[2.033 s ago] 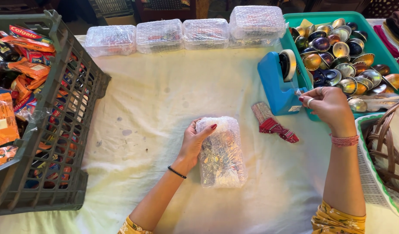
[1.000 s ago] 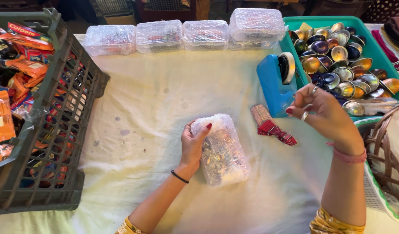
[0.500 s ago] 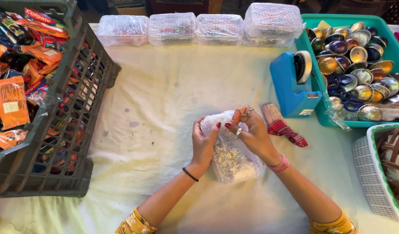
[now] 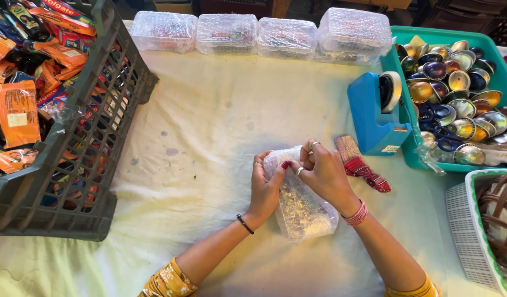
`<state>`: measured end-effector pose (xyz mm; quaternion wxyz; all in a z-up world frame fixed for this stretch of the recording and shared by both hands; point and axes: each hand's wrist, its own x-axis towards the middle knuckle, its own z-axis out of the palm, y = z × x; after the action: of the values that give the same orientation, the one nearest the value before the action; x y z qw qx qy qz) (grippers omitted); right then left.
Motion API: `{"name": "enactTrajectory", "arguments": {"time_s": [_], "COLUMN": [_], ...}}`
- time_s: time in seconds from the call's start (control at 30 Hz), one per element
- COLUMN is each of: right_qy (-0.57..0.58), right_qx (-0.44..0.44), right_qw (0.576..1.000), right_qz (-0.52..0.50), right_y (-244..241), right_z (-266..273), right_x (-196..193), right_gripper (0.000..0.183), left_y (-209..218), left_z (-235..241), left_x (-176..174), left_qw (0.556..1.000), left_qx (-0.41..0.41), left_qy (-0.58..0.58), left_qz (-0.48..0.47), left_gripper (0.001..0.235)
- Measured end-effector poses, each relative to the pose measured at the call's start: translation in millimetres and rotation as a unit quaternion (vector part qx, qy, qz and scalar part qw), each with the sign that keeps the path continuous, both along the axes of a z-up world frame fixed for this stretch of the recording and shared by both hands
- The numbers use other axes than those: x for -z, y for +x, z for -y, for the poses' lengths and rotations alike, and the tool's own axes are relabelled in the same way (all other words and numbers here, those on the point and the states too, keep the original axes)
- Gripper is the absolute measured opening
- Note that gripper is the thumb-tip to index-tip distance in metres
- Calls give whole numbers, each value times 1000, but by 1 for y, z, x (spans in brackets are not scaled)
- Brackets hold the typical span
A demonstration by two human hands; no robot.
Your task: The person wraps a small plastic container with bubble wrap and secures it with tape. They then pick up small packaged items from a crate and wrap them individually in a red patterned cloth.
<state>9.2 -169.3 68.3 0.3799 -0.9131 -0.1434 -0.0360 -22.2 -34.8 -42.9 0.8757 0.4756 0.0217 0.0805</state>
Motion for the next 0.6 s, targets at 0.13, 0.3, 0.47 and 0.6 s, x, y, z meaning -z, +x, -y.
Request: {"name": "enactTrajectory", "arguments": {"time_s": [0.13,0.3,0.47,0.6], "right_qy": [-46,-11,20,28], "right_qx": [12,29,41,43], "right_qw": [999,999,998,999], "right_qz": [2,-31,-45,-1], "right_y": [4,10,10,11], "right_z": [9,15,11,12], "right_x": [0,6,17,30], "right_gripper": [38,43,41,37], "left_y": [1,3,1,3], "left_z": [-2,-1,-3,-2], "left_x": [-1,2,1,6], "left_qw": [1000,999,1000,1000], "left_qx": [19,21,9,10], "left_qy": [-21,-30,-2,-3], "left_qz": [4,5,1,6], "left_gripper": [44,44,45,45]}}
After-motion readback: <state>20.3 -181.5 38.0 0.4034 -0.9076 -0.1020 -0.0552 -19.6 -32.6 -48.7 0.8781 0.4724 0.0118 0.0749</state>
